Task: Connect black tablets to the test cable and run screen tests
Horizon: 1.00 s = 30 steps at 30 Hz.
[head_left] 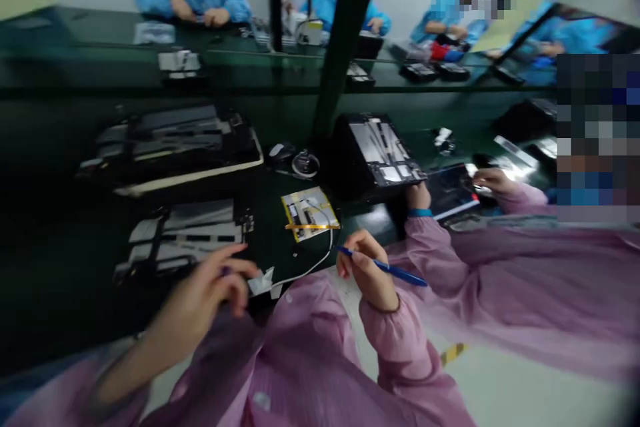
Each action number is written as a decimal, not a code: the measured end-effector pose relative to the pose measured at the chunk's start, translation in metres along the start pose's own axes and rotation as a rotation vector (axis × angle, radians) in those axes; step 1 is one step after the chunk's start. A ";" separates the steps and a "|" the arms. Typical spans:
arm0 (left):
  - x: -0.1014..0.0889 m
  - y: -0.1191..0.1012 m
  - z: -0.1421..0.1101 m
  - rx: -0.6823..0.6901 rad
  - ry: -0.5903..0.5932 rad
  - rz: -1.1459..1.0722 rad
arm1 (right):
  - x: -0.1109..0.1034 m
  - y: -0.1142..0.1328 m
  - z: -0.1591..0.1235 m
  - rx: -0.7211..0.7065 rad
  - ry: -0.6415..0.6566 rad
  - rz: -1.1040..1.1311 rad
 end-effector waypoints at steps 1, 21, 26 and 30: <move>0.020 0.001 -0.007 0.000 0.034 0.025 | 0.019 -0.005 -0.003 0.036 0.065 0.031; 0.108 -0.059 -0.015 0.482 0.104 0.641 | 0.020 -0.004 -0.022 0.017 0.171 0.040; 0.123 -0.060 -0.013 0.510 0.140 0.659 | 0.020 -0.010 -0.022 0.054 0.186 -0.001; 0.136 -0.059 -0.011 0.498 0.120 0.712 | 0.022 -0.029 -0.023 0.131 0.159 -0.015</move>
Point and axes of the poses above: each hand's wrist, its own z-axis towards the middle knuckle, its own x-axis out of the palm, y = z × x, the point moved 10 cm from there along z, towards the middle knuckle, and after that the axes turned 12 degrees about -y, right-handed, at the moved point
